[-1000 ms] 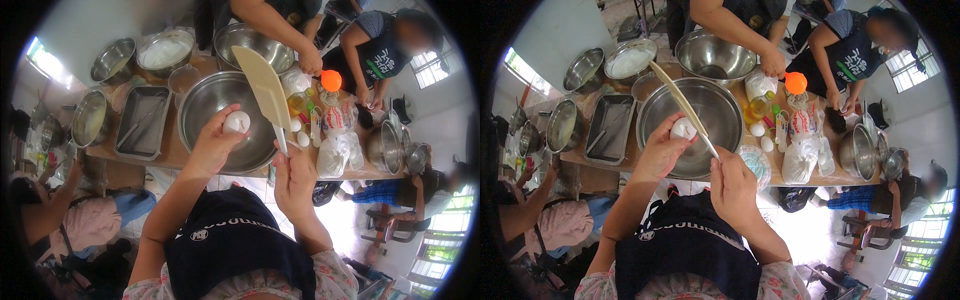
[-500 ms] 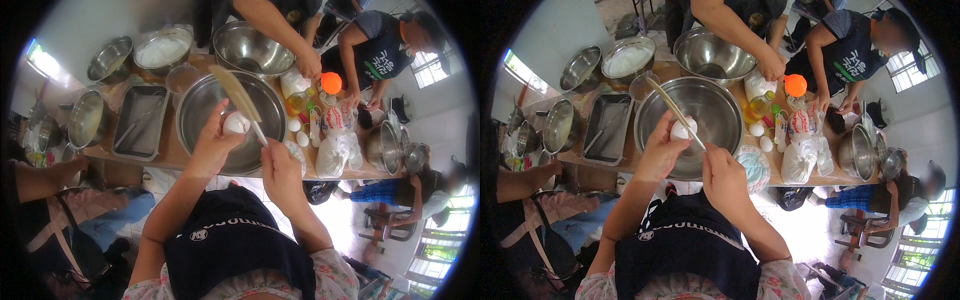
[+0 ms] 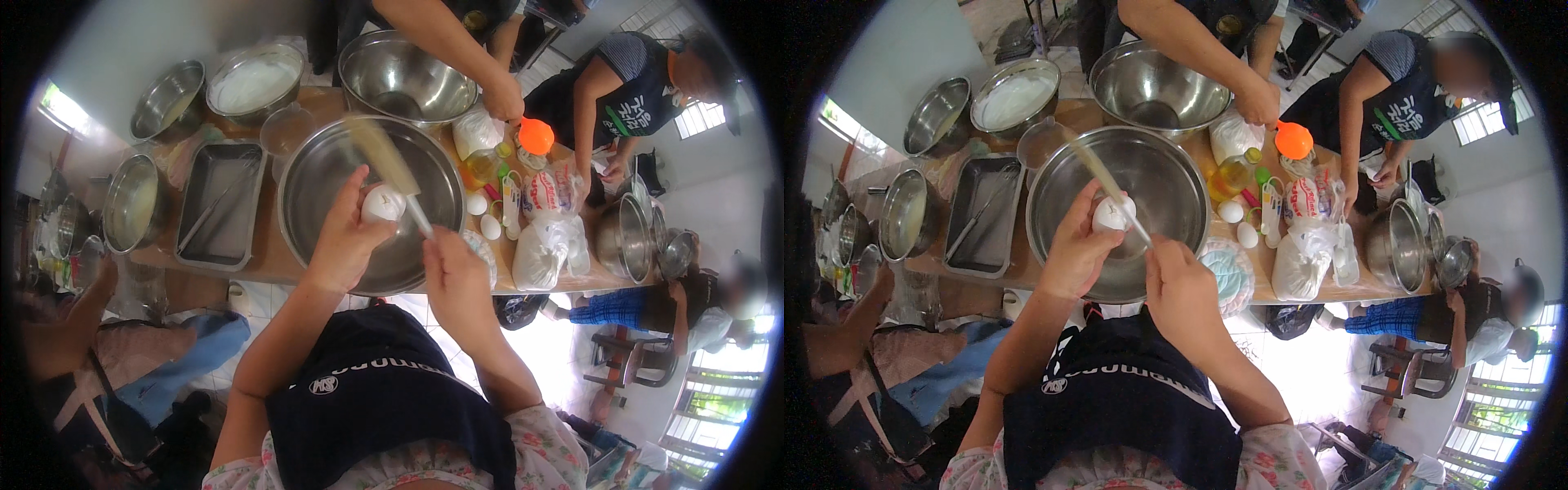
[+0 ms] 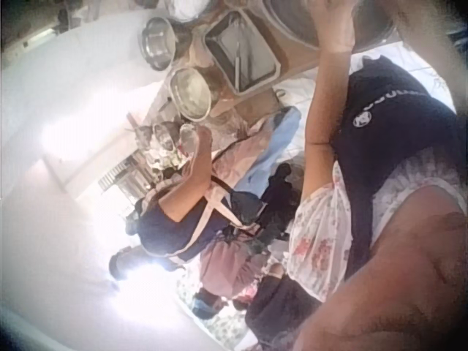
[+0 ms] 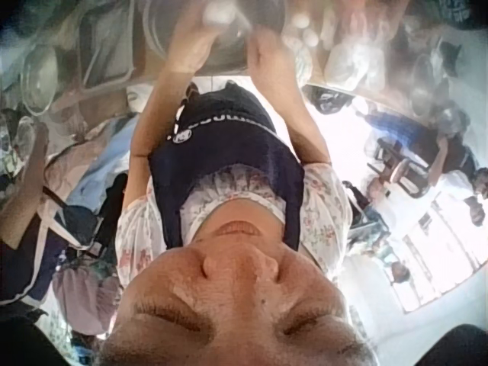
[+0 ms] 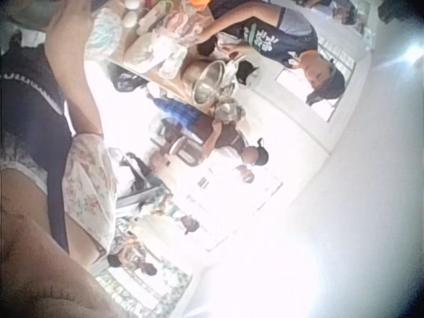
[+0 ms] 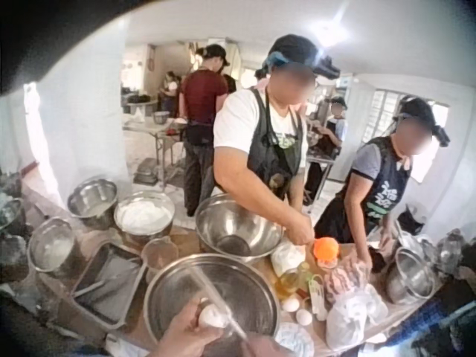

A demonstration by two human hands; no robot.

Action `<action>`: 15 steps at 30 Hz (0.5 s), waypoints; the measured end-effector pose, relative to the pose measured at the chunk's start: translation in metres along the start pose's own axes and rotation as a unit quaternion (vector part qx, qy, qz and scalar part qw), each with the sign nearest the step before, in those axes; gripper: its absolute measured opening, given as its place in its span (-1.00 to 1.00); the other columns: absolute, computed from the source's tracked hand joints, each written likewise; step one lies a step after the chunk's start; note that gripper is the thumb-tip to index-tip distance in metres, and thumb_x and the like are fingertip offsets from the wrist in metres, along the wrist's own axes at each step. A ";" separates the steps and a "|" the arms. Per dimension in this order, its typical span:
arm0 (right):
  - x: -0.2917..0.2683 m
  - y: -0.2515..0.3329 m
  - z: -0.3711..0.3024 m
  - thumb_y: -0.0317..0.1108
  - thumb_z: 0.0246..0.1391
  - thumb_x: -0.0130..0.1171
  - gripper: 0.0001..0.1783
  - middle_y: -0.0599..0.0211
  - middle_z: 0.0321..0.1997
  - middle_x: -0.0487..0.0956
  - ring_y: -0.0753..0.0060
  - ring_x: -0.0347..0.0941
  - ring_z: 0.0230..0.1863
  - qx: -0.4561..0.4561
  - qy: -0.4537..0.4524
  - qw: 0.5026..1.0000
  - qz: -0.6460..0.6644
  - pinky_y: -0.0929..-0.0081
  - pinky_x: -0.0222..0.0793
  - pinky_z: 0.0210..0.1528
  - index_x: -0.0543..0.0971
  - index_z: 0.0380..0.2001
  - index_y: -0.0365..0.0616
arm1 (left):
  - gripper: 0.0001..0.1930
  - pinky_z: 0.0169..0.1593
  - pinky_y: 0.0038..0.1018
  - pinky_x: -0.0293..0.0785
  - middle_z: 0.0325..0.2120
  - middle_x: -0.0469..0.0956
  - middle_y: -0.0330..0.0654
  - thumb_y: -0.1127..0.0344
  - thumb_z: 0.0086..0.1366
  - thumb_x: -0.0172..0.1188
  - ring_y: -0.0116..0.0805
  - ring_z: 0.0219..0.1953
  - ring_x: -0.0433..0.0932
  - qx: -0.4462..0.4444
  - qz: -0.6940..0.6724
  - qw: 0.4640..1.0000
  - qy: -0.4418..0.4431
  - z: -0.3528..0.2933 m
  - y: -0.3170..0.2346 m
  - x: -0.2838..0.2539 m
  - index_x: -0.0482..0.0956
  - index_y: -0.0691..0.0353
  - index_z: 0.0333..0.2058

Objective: The person wipes a metal whisk and a tray with a cloth, then cracks an egg against a metal bowl and separates the yolk from the white by transferring the yolk between their hands over the bowl.

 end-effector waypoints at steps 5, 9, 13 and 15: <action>-0.042 0.016 0.002 -0.54 0.00 -0.03 -0.81 0.06 -0.47 0.46 0.11 0.42 -0.54 0.000 -0.093 0.994 0.065 0.37 0.29 -0.52 0.41 -0.25 -0.28 | -0.21 -0.01 -0.54 0.29 -0.02 0.26 -0.06 0.68 -0.06 0.06 -0.33 -0.03 0.34 -0.001 -0.005 1.000 -0.013 0.002 0.002 0.002 -0.09 0.34 0.17; -0.061 -0.004 -0.021 -0.55 0.03 -0.09 -0.78 0.26 -0.51 0.44 0.46 0.36 -0.58 0.049 -0.154 0.983 0.091 0.57 0.26 -0.50 0.41 -0.21 -0.32 | -0.35 0.08 -0.35 0.28 -0.04 0.30 -0.07 0.73 -0.06 -0.03 -0.29 -0.03 0.34 -0.001 0.015 1.000 -0.025 0.004 0.000 0.001 0.12 0.30 0.09; -0.057 -0.087 -0.058 -0.48 0.07 -0.08 -0.80 0.37 -0.56 0.42 0.61 0.29 -0.56 0.184 -0.211 0.952 0.122 0.67 0.23 -0.49 0.44 -0.24 -0.31 | -0.46 0.08 -0.28 0.28 -0.12 0.36 -0.09 0.69 -0.06 0.00 -0.29 -0.04 0.36 -0.045 -0.020 0.998 -0.037 0.003 -0.006 0.000 0.25 0.34 0.00; -0.045 -0.132 -0.081 -0.46 0.07 -0.06 -0.81 0.37 -0.58 0.41 0.61 0.28 -0.57 0.225 -0.221 0.942 0.115 0.68 0.22 -0.49 0.45 -0.26 -0.31 | -0.47 0.09 -0.27 0.27 -0.13 0.37 -0.10 0.69 -0.05 0.00 -0.29 -0.05 0.36 -0.050 -0.037 0.997 -0.038 0.003 -0.006 -0.003 0.25 0.35 -0.01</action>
Point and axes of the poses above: each hand's wrist, its own z-axis towards the middle knuckle, its own x-axis out of the palm, y = z × x, the point moved 4 cm from there along z, towards the middle knuckle
